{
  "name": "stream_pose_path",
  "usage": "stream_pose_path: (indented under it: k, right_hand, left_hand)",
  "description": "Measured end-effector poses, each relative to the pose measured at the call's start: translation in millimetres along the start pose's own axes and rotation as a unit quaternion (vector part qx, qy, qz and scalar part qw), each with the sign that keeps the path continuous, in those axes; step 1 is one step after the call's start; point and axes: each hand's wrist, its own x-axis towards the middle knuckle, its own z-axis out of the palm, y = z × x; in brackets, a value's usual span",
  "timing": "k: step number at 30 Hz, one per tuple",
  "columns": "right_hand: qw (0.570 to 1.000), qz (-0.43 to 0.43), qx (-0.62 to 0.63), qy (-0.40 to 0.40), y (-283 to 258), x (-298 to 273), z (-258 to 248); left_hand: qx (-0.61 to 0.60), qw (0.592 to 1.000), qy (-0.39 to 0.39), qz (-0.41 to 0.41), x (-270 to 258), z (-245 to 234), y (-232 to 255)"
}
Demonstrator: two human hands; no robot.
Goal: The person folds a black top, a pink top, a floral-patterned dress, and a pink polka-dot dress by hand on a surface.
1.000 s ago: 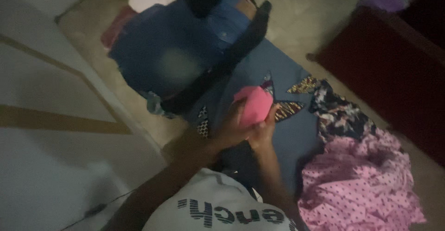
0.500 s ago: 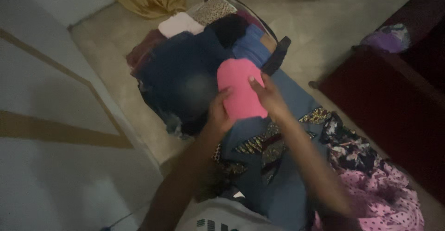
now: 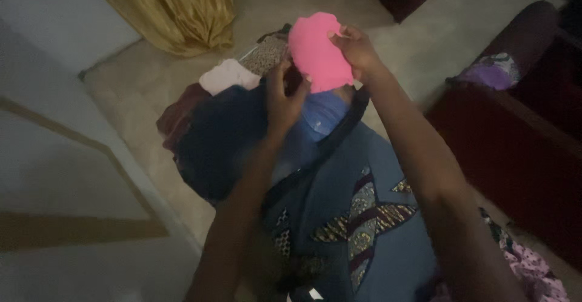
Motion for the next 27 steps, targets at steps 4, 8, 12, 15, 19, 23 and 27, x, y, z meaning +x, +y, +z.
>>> stream_pose_path:
  k: [4, 8, 12, 15, 19, 23, 27]
  right_hand:
    - [0.996, -0.024, -0.081, -0.025, 34.8, 74.7, -26.8]
    - [0.968, -0.113, -0.212, -0.067, 84.6, 109.6, -27.7]
    - [0.685, -0.411, -0.587, 0.133, 117.5, 104.5, -6.9]
    - [0.685, -0.454, -0.569, -0.02, 152.6, 118.9, -2.6]
    - [0.644, -0.412, -0.63, -0.136, 207.4, 130.0, -22.1]
    - [0.899, -0.18, -0.382, -0.114, 216.1, 137.8, -21.0]
    - [0.872, -0.259, -0.408, -0.081, 197.7, 118.3, -18.0]
  left_hand:
    - [0.156, 0.971, -0.016, 0.18, 9.9, 8.8, -8.1]
    - [0.305, 0.935, -0.108, 0.142, 4.3, 16.8, -21.3]
    - [0.347, 0.917, -0.178, 0.078, 2.4, 22.7, -30.5]
    - [0.363, 0.907, -0.207, 0.06, 0.8, 23.5, -34.5]
    - [0.424, 0.869, -0.251, 0.041, -1.6, 26.7, -35.4]
    - [0.419, 0.875, -0.242, 0.035, -6.4, 28.3, -34.0]
    - [0.418, 0.873, -0.24, 0.073, -4.5, 26.7, -32.7]
